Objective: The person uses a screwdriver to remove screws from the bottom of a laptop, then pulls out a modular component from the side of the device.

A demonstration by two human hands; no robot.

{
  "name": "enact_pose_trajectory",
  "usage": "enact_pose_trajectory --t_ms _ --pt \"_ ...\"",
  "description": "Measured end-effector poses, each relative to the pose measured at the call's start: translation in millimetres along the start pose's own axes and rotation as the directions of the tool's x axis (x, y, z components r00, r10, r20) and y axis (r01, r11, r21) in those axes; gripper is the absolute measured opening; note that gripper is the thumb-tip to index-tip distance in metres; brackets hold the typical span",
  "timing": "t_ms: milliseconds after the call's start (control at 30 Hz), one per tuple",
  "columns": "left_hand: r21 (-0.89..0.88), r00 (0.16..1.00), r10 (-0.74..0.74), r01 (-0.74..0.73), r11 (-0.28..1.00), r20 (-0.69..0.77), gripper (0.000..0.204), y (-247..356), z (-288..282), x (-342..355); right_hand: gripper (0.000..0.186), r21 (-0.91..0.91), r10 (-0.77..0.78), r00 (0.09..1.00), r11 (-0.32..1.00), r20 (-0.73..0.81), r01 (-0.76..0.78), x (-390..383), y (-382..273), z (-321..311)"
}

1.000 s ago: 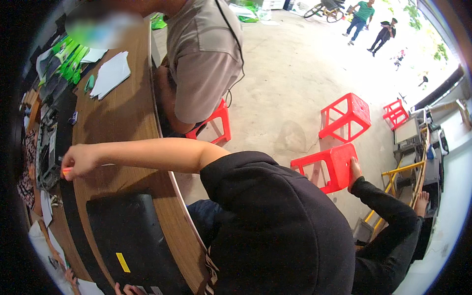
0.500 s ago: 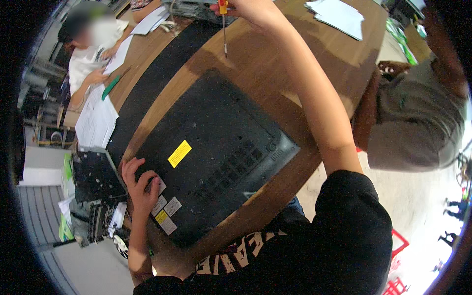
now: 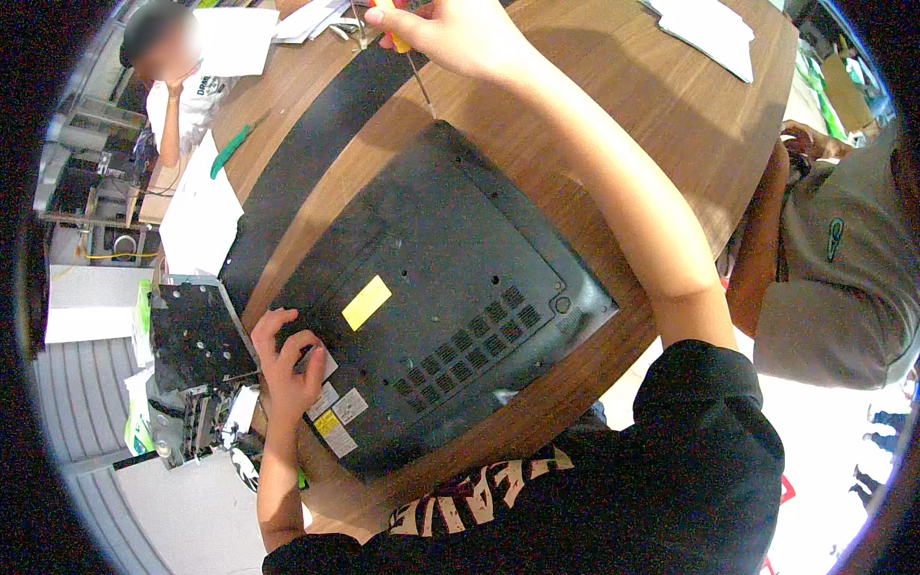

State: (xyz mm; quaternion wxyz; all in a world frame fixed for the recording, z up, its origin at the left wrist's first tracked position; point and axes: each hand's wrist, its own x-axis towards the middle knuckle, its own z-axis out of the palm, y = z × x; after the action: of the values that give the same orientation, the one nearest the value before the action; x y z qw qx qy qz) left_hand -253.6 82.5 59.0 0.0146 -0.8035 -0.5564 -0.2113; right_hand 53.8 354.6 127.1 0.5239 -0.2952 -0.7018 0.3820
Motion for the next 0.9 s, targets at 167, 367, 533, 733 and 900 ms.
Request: enact_pose_trajectory --t_ms 167,367,533,733,900 --pt "-0.022 1.0 -0.018 0.018 1.0 -0.001 0.017 2 -2 2 0.016 0.062 -0.016 1.0 0.998 -0.026 0.017 1 6 0" --pt "-0.033 0.999 -0.04 0.039 0.999 -0.012 0.019 4 -2 2 0.016 -0.009 -0.01 1.0 1.0 -0.008 0.01 0 3 -5" --pt "-0.038 0.998 0.021 -0.023 0.999 -0.055 0.016 3 -3 0 0.014 0.01 -0.028 0.999 1.0 0.039 0.027 -1 -4 -8" --pt "-0.031 0.998 0.02 -0.021 0.999 -0.054 0.013 5 -6 0 0.011 -0.064 -0.063 0.979 0.995 0.194 0.076 -2 -11 -15" --pt "-0.021 0.998 0.006 -0.007 1.0 -0.061 0.013 7 -6 2 0.01 -0.155 -0.112 0.96 0.976 0.255 0.155 -1 -13 -14"
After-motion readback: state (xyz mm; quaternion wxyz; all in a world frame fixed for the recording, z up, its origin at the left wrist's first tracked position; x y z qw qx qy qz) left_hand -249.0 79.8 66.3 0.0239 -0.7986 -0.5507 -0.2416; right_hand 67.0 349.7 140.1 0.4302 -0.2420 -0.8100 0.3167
